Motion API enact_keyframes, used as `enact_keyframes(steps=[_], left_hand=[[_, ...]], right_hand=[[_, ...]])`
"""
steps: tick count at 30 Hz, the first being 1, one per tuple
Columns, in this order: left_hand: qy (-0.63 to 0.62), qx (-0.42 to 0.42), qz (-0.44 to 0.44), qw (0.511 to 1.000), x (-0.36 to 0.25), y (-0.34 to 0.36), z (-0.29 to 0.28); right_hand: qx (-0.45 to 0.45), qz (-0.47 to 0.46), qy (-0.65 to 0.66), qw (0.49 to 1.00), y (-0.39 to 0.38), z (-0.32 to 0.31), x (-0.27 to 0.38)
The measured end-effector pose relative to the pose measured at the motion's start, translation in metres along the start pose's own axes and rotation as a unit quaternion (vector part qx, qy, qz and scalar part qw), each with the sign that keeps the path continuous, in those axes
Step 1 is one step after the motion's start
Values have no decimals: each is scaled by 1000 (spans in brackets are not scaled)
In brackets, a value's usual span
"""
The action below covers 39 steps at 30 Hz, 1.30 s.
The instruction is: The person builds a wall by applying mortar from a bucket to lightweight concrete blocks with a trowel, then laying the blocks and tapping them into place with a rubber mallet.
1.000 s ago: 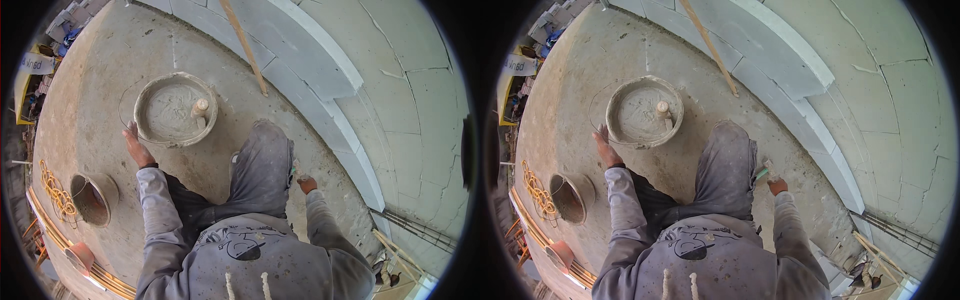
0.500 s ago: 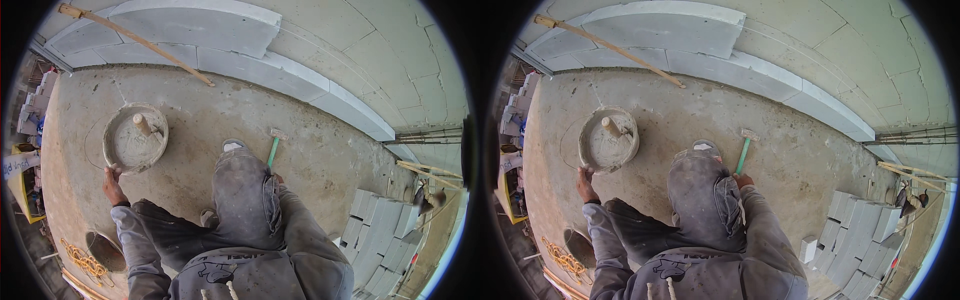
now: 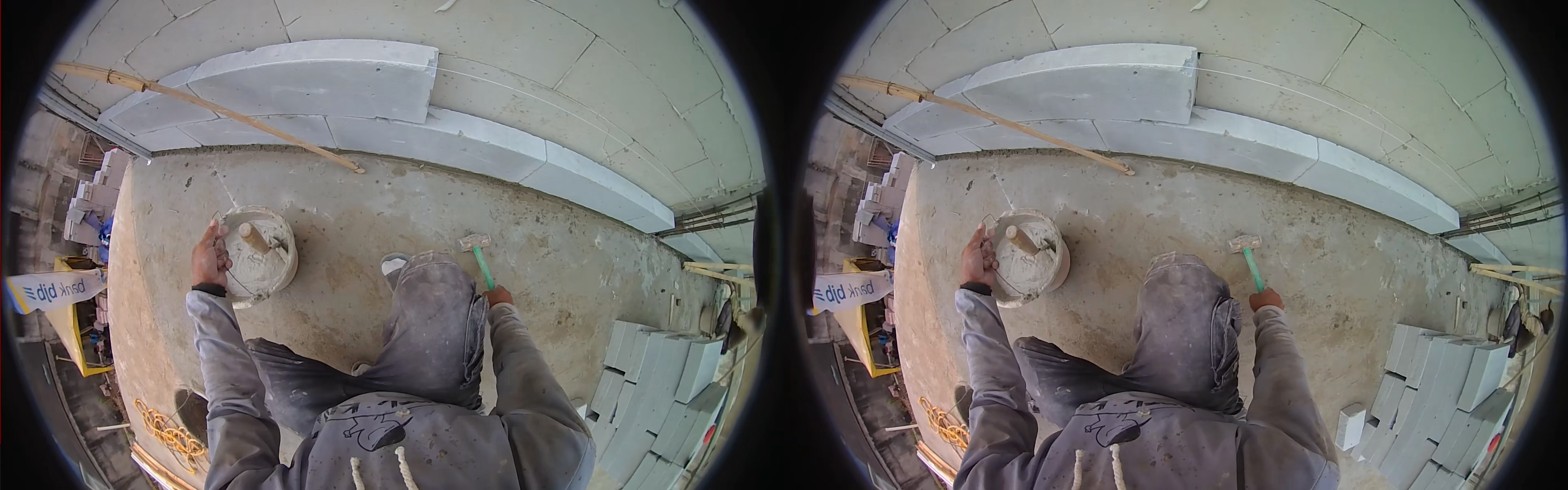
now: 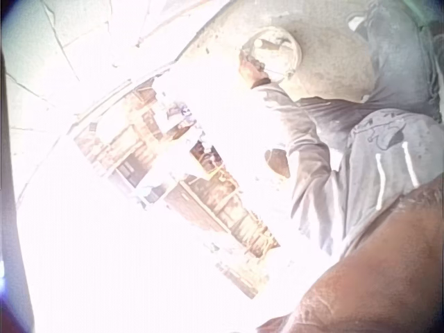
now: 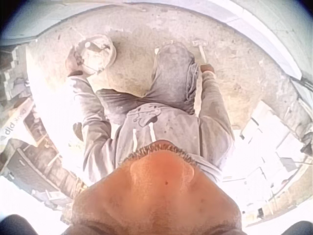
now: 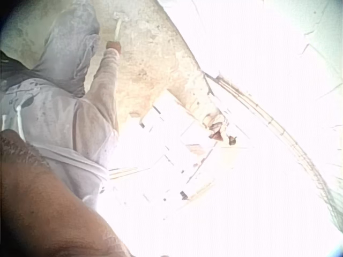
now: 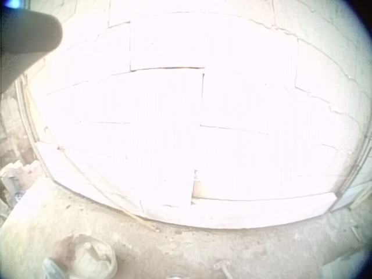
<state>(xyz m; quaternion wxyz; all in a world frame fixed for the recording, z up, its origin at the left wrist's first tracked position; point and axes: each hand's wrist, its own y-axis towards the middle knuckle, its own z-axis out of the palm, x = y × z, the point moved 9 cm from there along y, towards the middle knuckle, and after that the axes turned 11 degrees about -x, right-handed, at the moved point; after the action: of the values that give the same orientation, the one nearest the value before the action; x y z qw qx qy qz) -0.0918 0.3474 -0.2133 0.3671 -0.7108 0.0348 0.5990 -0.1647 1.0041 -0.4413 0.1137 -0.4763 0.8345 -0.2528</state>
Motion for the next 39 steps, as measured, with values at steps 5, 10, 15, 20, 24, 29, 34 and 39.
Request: enact_keyframes(steps=[5, 10, 15, 20, 24, 29, 34, 39], left_hand=[[48, -59, 37, 996, -8, -24, 25], [24, -18, 36, 999, -18, -44, 46], [-13, 43, 19, 999, -25, -70, 86], [-11, 159, -9, 987, -11, -81, 146], [-36, 176, -53, 982, 25, -73, 160], [-10, 176, -57, 983, 42, -71, 177], [6, 268, -79, 960, 61, -67, 167], [-44, 266, -124, 955, 65, -68, 155]], right_hand=[[32, 52, -61, 996, -14, 28, -107], [56, 153, -182, 970, -66, 79, -207], [151, 153, -178, 960, -91, 109, -269], [100, 158, -90, 978, -116, 69, -248], [64, 155, -66, 984, -125, 61, -248], [96, 132, -111, 980, -137, 62, -294], [68, 297, -50, 951, -246, 71, -427], [117, 420, 28, 900, -386, 116, -544]])
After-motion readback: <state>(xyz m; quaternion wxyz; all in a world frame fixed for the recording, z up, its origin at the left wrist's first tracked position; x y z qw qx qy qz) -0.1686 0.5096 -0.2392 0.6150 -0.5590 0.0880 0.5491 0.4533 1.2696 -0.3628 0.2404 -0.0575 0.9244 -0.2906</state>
